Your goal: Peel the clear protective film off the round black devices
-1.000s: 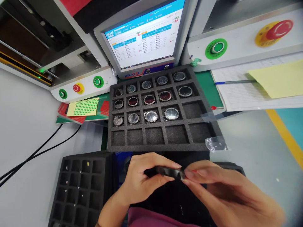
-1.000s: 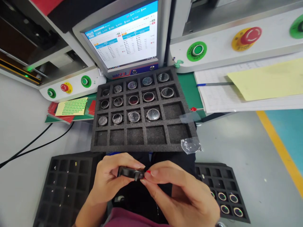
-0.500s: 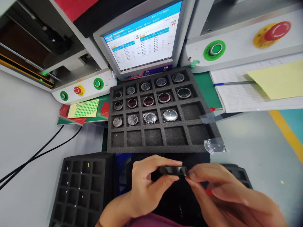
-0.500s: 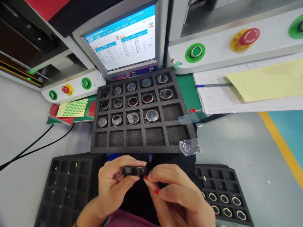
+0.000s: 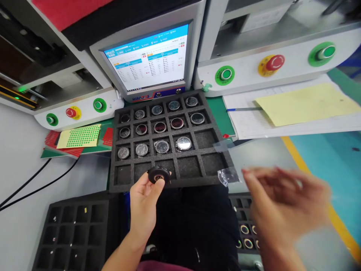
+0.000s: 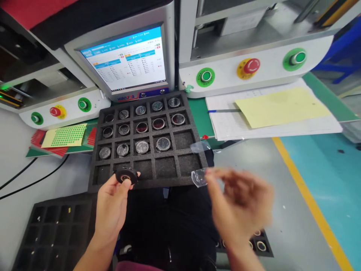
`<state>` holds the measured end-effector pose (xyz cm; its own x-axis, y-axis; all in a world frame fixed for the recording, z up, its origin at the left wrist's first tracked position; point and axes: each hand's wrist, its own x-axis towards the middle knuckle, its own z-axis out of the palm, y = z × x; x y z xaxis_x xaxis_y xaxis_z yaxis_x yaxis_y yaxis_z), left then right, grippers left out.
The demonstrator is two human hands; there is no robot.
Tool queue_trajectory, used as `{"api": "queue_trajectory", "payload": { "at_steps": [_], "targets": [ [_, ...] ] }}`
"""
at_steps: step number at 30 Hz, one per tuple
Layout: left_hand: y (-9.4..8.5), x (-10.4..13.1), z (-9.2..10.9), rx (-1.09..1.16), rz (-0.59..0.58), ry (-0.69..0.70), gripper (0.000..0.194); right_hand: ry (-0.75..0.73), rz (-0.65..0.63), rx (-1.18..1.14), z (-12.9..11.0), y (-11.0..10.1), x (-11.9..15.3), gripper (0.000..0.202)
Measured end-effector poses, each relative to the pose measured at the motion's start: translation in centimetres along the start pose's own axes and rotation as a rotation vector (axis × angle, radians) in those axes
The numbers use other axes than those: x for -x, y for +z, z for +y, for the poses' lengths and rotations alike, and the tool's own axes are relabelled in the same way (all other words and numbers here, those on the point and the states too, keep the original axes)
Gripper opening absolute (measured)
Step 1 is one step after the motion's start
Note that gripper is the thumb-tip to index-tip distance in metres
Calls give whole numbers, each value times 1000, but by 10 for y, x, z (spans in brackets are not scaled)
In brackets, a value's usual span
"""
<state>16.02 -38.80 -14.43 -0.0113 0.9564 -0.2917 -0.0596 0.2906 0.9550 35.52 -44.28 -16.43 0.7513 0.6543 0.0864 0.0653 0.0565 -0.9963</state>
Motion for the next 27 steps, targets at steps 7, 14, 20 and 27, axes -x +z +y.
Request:
{"api": "queue_trajectory", "payload": {
  "at_steps": [7, 14, 20, 27],
  "targets": [
    [14, 7, 2, 178, -209, -195, 20, 118, -85, -2, 54, 14, -89, 55],
    [15, 13, -3, 165, -277, -155, 23, -29, -49, -87, -4, 14, -50, 46],
    [26, 17, -1, 310, -290, -237, 28, -3, -86, -241, -30, 11, 5, 56],
    [29, 26, -3, 306, -303, -190, 34, 210, -323, -477, -21, 28, 38, 50]
  ]
}}
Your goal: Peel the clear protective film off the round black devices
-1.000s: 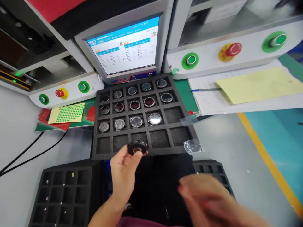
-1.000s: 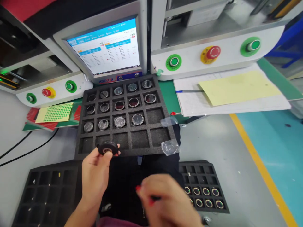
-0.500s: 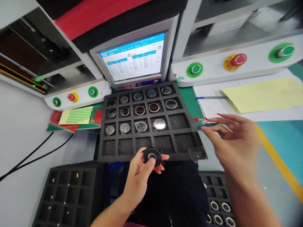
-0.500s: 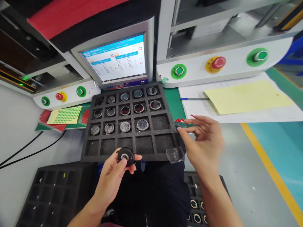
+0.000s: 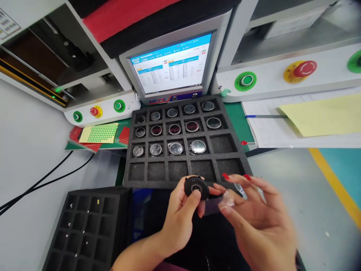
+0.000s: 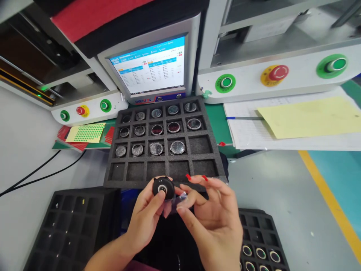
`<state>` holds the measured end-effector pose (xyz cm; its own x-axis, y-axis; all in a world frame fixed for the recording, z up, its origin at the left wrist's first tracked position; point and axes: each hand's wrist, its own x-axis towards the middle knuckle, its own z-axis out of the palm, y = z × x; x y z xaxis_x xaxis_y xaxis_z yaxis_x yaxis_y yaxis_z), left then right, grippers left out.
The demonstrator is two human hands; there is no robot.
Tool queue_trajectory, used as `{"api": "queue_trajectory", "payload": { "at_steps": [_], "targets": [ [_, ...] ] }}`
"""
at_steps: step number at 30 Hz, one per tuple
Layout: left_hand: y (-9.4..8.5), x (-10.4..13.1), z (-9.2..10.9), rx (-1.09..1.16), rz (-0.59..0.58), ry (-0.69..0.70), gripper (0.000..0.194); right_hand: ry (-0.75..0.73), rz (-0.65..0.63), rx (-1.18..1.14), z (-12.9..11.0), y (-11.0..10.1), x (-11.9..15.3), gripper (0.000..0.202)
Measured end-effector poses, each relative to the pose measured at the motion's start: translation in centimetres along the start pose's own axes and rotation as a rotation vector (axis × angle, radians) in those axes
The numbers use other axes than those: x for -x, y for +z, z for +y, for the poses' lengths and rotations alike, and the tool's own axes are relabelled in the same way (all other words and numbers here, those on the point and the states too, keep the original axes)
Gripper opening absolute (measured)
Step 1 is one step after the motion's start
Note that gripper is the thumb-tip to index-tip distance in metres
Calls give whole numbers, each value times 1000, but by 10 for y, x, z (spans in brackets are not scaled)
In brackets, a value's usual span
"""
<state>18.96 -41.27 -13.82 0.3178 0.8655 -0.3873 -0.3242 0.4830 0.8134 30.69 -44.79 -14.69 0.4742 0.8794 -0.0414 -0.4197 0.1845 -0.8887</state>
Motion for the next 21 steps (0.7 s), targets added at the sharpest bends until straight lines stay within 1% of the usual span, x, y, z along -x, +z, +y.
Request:
{"api": "queue_trajectory", "payload": {
  "at_steps": [3, 6, 10, 14, 18, 21],
  "targets": [
    [-2, 5, -5, 49, -22, 40, 43, 16, -2, -15, 6, 6, 5, 49],
    [-3, 9, -8, 23, -63, 107, 48, 12, -12, -9, 8, 10, 9, 51],
    [-4, 12, -7, -98, -90, 173, 54, -86, 23, 23, 10, 13, 11, 50],
    [-3, 13, -5, -166, -98, 200, 45, -121, 46, 49, 12, 14, 11, 51],
    [-2, 15, -5, -207, -90, 231, 28, -152, 62, 81, 13, 16, 13, 49],
    [-2, 16, -6, -274, -65, 254, 25, -219, 76, 167, 14, 16, 13, 51]
  ]
}}
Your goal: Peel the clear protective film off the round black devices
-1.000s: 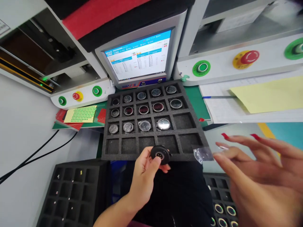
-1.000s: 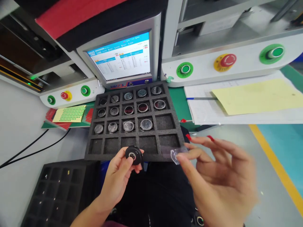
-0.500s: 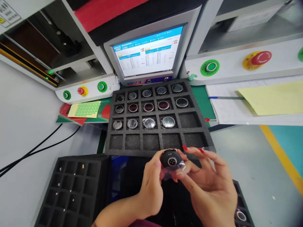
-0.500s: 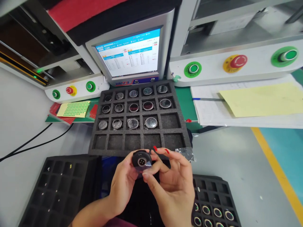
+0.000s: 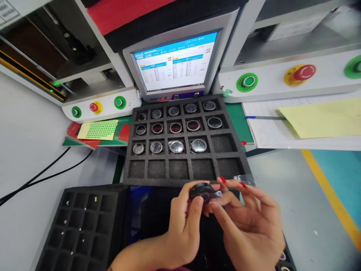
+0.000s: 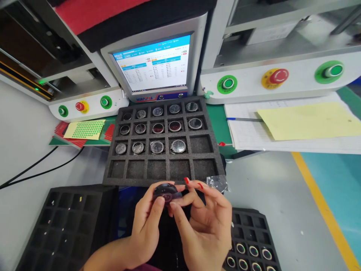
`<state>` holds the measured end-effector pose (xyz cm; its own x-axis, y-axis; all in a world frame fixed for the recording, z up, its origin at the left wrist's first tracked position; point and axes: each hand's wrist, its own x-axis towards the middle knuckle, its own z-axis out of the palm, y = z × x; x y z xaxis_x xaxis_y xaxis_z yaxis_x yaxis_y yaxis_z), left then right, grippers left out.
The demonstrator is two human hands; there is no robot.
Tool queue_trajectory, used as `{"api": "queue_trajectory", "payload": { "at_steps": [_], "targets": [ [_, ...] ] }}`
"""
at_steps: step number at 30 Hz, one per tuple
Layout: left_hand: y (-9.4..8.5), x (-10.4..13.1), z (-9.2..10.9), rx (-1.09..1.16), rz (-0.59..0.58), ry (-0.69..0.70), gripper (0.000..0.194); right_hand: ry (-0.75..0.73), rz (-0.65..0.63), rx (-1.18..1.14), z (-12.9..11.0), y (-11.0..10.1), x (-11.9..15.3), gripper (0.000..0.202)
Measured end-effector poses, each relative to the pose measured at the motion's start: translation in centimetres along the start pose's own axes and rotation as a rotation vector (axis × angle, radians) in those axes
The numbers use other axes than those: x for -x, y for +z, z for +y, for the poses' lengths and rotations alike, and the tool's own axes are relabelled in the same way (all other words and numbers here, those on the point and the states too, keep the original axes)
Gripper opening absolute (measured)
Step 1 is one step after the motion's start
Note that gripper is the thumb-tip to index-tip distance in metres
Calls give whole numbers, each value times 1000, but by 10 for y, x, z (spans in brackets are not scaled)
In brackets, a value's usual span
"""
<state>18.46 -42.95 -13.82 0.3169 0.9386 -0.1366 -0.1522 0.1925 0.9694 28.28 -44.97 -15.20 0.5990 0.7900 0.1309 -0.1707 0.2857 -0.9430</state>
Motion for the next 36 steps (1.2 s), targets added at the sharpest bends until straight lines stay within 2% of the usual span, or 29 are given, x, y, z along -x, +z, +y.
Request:
{"api": "queue_trajectory", "payload": {
  "at_steps": [4, 6, 9, 13, 17, 19, 22, 25, 27, 29, 32, 36],
  "targets": [
    [2, 2, -1, -40, 39, -6, 25, -226, 70, 194, 10, -4, -2, 71],
    [3, 2, -1, -38, 34, -5, 26, -266, 59, 218, 18, -6, -4, 74],
    [4, 2, -1, -36, -2, -40, 27, -262, 58, 192, 30, -8, -9, 65],
    [-2, -8, 8, -187, -4, -61, 27, -238, 176, 170, 34, -16, -19, 48],
    [-9, -34, 30, -437, -113, 13, 18, -246, 329, 161, 24, -30, -26, 40],
    [-11, -51, 39, -531, -162, 44, 14, -205, 424, 134, 17, -37, -27, 39],
    [-13, -78, 41, -747, -158, 193, 9, -139, 518, 135, 13, -44, -29, 39],
    [-10, -109, 30, -1027, -147, 509, 10, -144, 539, 176, 14, -49, -31, 40],
    [-4, -130, 18, -1188, -202, 733, 12, -161, 528, 211, 17, -52, -32, 40],
    [5, -146, 7, -1333, -280, 877, 14, -176, 507, 243, 18, -55, -33, 41],
    [23, -160, -5, -1535, -379, 915, 23, -188, 464, 241, 15, -60, -35, 39],
    [36, -166, -12, -1670, -440, 839, 28, -168, 397, 263, 6, -63, -35, 40]
  ]
}}
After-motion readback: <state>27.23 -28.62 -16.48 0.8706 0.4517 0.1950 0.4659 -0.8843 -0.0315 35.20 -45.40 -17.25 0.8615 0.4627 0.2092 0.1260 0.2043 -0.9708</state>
